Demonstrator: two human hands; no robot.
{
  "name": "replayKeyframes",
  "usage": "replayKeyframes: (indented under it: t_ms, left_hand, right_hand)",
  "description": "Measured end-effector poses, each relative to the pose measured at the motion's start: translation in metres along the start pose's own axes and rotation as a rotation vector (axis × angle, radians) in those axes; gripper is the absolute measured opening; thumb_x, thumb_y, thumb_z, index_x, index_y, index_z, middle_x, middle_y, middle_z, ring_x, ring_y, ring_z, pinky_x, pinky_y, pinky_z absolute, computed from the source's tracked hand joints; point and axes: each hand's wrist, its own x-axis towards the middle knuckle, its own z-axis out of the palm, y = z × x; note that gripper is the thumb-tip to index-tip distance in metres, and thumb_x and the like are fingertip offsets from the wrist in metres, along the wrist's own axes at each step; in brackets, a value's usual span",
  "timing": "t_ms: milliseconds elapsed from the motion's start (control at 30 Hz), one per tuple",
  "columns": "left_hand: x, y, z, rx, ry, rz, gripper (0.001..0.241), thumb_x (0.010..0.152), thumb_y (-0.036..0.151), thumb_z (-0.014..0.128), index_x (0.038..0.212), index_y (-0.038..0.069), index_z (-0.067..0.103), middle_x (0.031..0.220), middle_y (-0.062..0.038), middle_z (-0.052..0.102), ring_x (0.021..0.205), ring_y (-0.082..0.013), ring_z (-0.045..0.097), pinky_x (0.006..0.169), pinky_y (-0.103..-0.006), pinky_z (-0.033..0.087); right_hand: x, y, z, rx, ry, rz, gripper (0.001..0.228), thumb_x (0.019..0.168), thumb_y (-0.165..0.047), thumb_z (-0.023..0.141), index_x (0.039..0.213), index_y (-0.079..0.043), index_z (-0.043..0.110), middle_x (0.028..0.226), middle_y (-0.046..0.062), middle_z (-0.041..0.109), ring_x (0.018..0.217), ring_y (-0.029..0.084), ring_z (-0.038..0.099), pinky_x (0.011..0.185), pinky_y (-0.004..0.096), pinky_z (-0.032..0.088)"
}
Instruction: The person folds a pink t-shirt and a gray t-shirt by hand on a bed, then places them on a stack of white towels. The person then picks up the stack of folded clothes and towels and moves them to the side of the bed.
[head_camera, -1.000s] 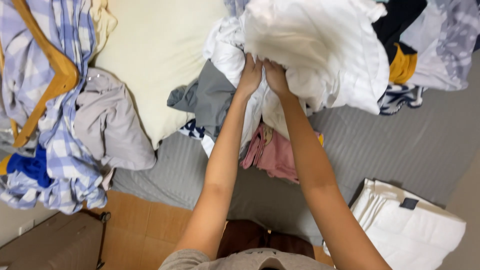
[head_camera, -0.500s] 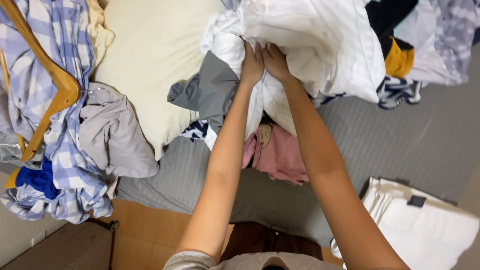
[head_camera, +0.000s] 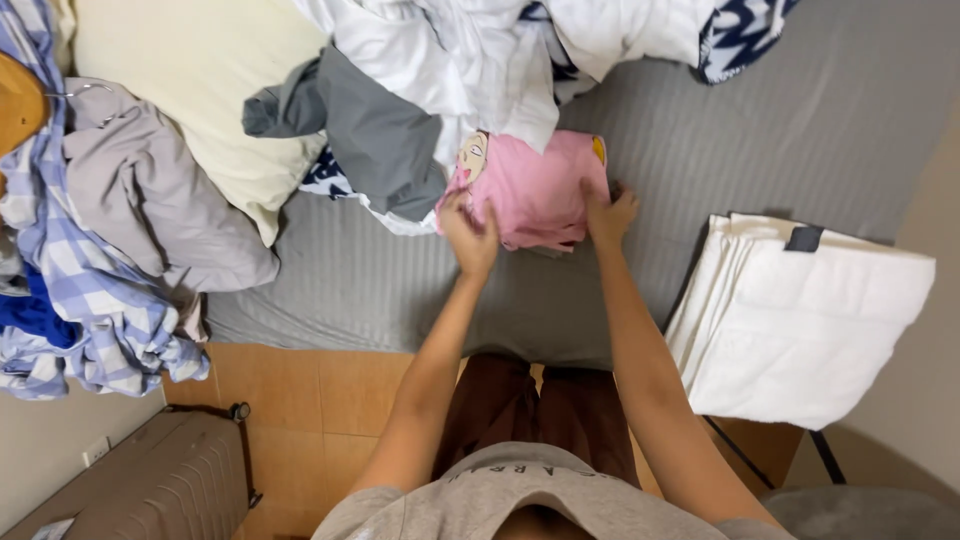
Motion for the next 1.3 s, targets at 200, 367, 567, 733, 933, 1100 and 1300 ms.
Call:
replayKeyframes:
  t_ms: [200, 367, 567, 733, 933, 1100, 1300]
  left_hand:
    - [-0.009, -0.077, 0.004, 0.282, 0.102, -0.417, 0.076, 0.074, 0.044, 0.094, 0.114, -0.008, 0.057, 0.117, -0.027, 0.060, 0.116, -0.0437, 0.057, 0.102, -0.0493, 0.044]
    - [0.016, -0.058, -0.014, 0.050, -0.172, -0.384, 0.072, 0.070, 0.045, 0.093, 0.115, -0.006, 0.068, 0.110, -0.022, 0.075, 0.102, -0.0366, 0.074, 0.093, -0.0433, 0.055]
    - [-0.077, -0.053, -0.003, 0.251, -0.236, -0.330, 0.079, 0.063, 0.031, 0.094, 0.124, -0.006, 0.059, 0.121, -0.029, 0.060, 0.113, -0.0427, 0.059, 0.099, -0.0466, 0.047]
    - [-0.181, -0.030, 0.034, 0.116, -0.352, -0.441, 0.085, 0.071, 0.028, 0.094, 0.134, -0.001, 0.046, 0.130, -0.025, 0.053, 0.125, -0.0401, 0.049, 0.109, -0.0494, 0.040]
    - [-0.184, 0.023, 0.077, -0.450, -0.825, -1.100, 0.069, 0.096, 0.048, 0.066, 0.152, 0.017, 0.042, 0.136, 0.001, 0.052, 0.121, -0.0171, 0.049, 0.094, -0.0420, 0.048]
    - [-0.206, -0.049, 0.108, -1.142, -0.777, -1.264, 0.055, 0.105, 0.051, 0.052, 0.127, 0.001, 0.061, 0.112, -0.018, 0.072, 0.097, -0.0286, 0.071, 0.088, -0.0425, 0.060]
    - [-0.262, 0.015, 0.077, -0.327, -0.491, -0.622, 0.054, 0.096, 0.042, 0.068, 0.131, 0.003, 0.057, 0.114, -0.017, 0.063, 0.099, -0.0256, 0.062, 0.092, -0.0398, 0.049]
  right_hand:
    - [-0.024, -0.036, -0.004, 0.341, -0.471, 0.364, 0.056, 0.086, -0.028, 0.083, 0.126, 0.007, 0.064, 0.116, 0.014, 0.074, 0.099, 0.021, 0.071, 0.085, 0.037, 0.058]
    - [-0.060, -0.022, -0.017, 0.521, -0.511, 0.329, 0.055, 0.080, -0.008, 0.083, 0.128, 0.005, 0.059, 0.119, 0.013, 0.073, 0.101, 0.023, 0.073, 0.088, 0.036, 0.060]
    - [-0.111, 0.030, -0.086, 0.571, -0.340, 0.351, 0.056, 0.079, 0.001, 0.081, 0.130, 0.004, 0.059, 0.121, 0.013, 0.072, 0.103, 0.023, 0.072, 0.090, 0.035, 0.059]
    - [-0.133, 0.016, -0.183, 0.481, -0.203, 0.230, 0.054, 0.082, 0.001, 0.080, 0.131, 0.003, 0.057, 0.124, 0.013, 0.069, 0.107, 0.023, 0.069, 0.090, 0.034, 0.057]
    - [-0.162, -0.044, -0.273, 0.030, -0.108, -0.412, 0.033, 0.085, 0.002, 0.069, 0.118, 0.000, 0.061, 0.118, 0.020, 0.065, 0.107, 0.037, 0.066, 0.092, 0.045, 0.053]
    - [-0.204, -0.010, -0.288, -0.323, -0.314, -0.882, 0.031, 0.069, -0.003, 0.071, 0.099, -0.005, 0.067, 0.126, 0.015, 0.060, 0.113, 0.036, 0.056, 0.094, 0.049, 0.043]
    - [-0.217, 0.079, -0.296, -0.257, -0.736, -0.688, 0.041, 0.078, -0.009, 0.075, 0.118, -0.006, 0.066, 0.139, 0.019, 0.053, 0.128, 0.041, 0.051, 0.105, 0.048, 0.040]
